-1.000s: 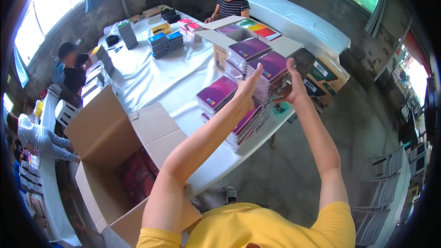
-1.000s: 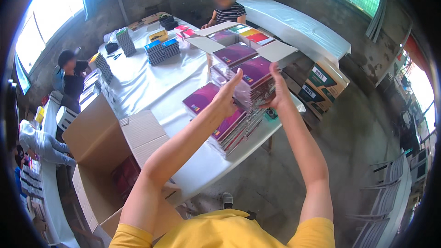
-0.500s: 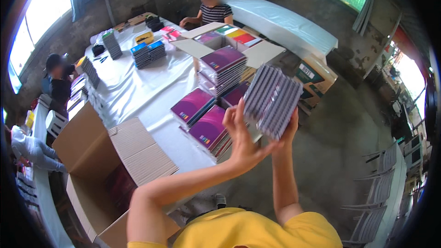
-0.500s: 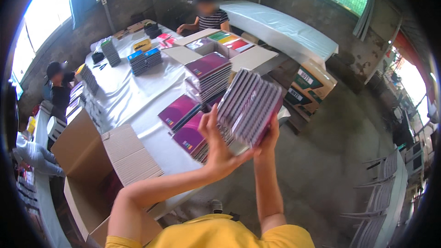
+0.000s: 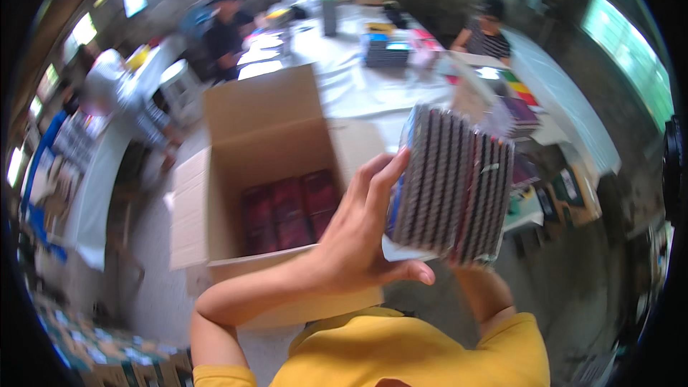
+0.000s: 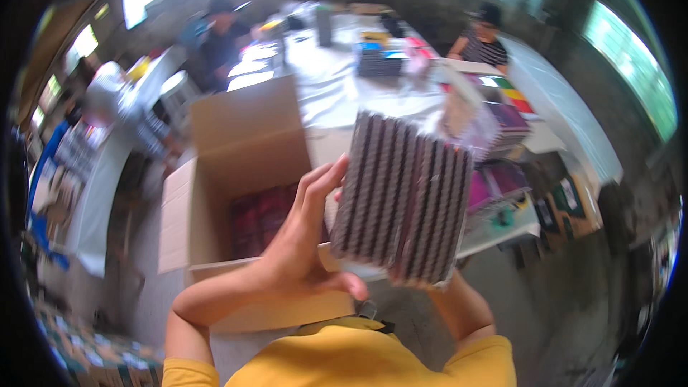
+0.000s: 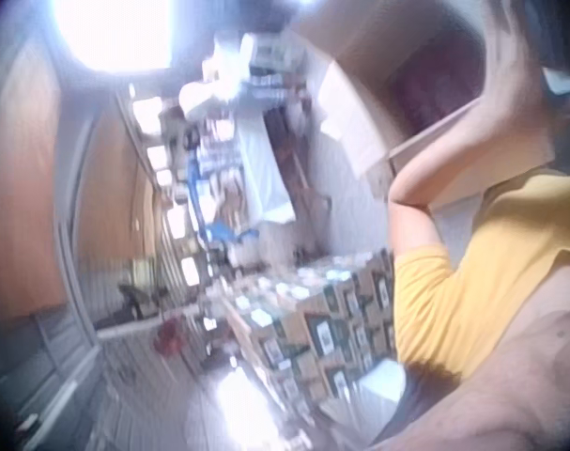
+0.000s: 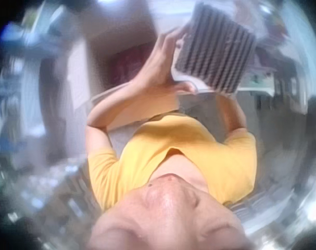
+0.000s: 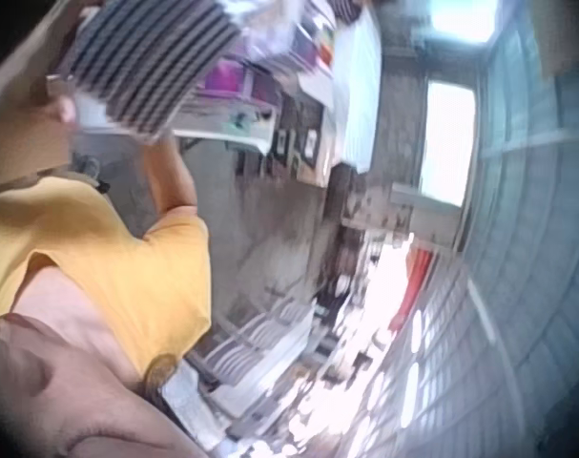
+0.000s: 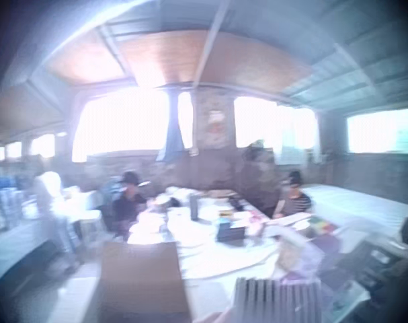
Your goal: The person packs stacks of notebooks into a cardboard box by hand, then closes the box, seals it using a tape dispenser, and writes on the box with a marker.
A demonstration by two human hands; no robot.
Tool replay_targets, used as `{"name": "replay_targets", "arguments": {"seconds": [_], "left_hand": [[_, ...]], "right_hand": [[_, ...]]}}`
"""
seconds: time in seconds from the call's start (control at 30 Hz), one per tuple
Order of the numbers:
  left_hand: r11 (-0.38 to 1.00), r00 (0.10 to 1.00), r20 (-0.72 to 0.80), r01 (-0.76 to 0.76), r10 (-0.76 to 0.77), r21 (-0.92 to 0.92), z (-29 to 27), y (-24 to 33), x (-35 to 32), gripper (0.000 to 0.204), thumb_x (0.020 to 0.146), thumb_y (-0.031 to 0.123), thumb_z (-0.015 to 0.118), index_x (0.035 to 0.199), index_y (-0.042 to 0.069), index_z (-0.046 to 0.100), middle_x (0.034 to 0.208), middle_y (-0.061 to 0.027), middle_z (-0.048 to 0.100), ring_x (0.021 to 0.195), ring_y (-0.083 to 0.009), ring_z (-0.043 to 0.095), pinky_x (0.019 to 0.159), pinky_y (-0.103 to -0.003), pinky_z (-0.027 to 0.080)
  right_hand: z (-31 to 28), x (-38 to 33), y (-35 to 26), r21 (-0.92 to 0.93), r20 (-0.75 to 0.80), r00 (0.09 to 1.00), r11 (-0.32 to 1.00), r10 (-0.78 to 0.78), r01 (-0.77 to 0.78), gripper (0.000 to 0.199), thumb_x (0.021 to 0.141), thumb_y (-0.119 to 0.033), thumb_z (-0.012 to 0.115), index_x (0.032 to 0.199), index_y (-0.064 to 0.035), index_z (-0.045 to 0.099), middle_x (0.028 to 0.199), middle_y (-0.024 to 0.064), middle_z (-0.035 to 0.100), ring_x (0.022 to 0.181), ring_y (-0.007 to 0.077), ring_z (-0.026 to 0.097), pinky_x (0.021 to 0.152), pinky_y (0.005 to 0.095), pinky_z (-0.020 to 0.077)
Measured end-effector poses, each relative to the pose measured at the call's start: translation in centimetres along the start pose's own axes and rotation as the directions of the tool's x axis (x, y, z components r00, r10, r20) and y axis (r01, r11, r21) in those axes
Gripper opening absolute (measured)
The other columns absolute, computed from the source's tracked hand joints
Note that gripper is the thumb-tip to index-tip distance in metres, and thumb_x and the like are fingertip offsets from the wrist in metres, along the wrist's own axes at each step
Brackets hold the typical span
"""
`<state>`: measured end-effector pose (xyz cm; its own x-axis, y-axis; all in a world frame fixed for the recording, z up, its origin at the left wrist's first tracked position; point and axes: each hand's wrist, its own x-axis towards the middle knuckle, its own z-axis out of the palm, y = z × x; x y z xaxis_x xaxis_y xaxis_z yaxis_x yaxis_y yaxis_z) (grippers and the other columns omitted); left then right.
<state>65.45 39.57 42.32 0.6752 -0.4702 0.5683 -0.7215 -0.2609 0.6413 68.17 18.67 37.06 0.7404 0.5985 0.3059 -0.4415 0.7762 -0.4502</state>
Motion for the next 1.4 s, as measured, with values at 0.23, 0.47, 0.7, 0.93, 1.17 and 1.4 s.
{"name": "replay_targets", "arguments": {"seconds": [0.23,0.47,0.7,0.93,1.17,1.4], "left_hand": [[0.78,0.736,-0.503,0.6,-0.452,0.177,-17.0,-8.7,-18.7,0.095,0.088,0.074,0.035,0.151,0.004,0.02,0.152,-0.027,0.018,0.142,-0.0395,0.019,0.115,-0.05,0.016],[0.663,0.632,-0.451,0.74,-0.63,0.112,-13.9,-11.3,-25.3,0.093,0.087,0.078,0.026,0.155,0.019,0.006,0.157,-0.0237,0.004,0.145,-0.0447,0.006,0.112,-0.062,0.008],[0.678,0.67,-0.352,0.725,-0.654,0.122,-14.0,-12.5,-25.6,0.091,0.089,0.071,0.038,0.155,0.017,0.005,0.158,-0.0221,0.005,0.145,-0.0442,0.005,0.112,-0.062,0.009],[0.737,0.77,-0.435,0.61,-0.466,0.29,-16.8,-10.5,-20.3,0.09,0.088,0.065,0.049,0.151,0.007,0.022,0.157,-0.0238,0.01,0.145,-0.0416,0.011,0.114,-0.055,0.015],[0.962,0.944,-0.19,0.256,-0.27,-0.097,-11.9,-9.0,-1.5,0.08,0.081,0.044,0.072,0.144,0.01,0.036,0.151,-0.0169,0.027,0.138,-0.0336,0.03,0.108,-0.048,0.03],[0.184,0.645,0.566,0.727,-0.514,-0.662,10.0,-16.2,16.7,0.071,0.088,0.039,0.065,0.146,0.013,0.034,0.147,-0.0143,0.029,0.129,-0.0329,0.04,0.1,-0.048,0.041]], "right_hand": [[-5.4,12.2,9.9,0.05,-0.105,0.974,0.979,0.203,-0.198,0.062,0.091,-0.049,0.056,0.136,-0.0079,0.043,0.133,0.0171,0.048,0.119,0.0355,0.051,0.099,0.0537,0.045],[-9.7,22.3,20.4,-0.109,-0.462,0.733,0.788,0.499,-0.605,0.044,0.086,-0.049,0.064,0.109,-0.0112,0.064,0.105,0.0067,0.067,0.094,0.022,0.065,0.085,0.0412,0.0535],[-16.9,24.9,31.7,-0.285,-0.616,0.654,0.649,0.44,-0.705,0.037,0.088,-0.036,0.068,0.112,-0.0091,0.06,0.102,0.0056,0.067,0.092,0.0208,0.065,0.082,0.0436,0.0527],[-11.6,27.4,24.8,-0.738,-0.617,0.758,0.179,0.212,-0.651,0.08,0.081,-0.041,0.075,0.144,-0.0094,0.035,0.142,0.014,0.044,0.122,0.0241,0.051,0.091,0.0413,0.0432],[-1.6,14.3,0.5,-0.847,-0.108,0.792,0.473,-0.601,0.243,0.054,0.087,-0.019,0.066,0.137,-0.0116,0.047,0.131,0.0044,0.055,0.117,0.0229,0.054,0.094,0.0452,0.0457],[-9.9,-2.3,-22.6,-0.775,-0.625,-0.009,0.62,-0.78,0.121,0.097,0.067,-0.064,0.075,0.141,-0.0137,0.04,0.143,0.0166,0.041,0.129,0.0413,0.038,0.1,0.0704,0.0215]]}}
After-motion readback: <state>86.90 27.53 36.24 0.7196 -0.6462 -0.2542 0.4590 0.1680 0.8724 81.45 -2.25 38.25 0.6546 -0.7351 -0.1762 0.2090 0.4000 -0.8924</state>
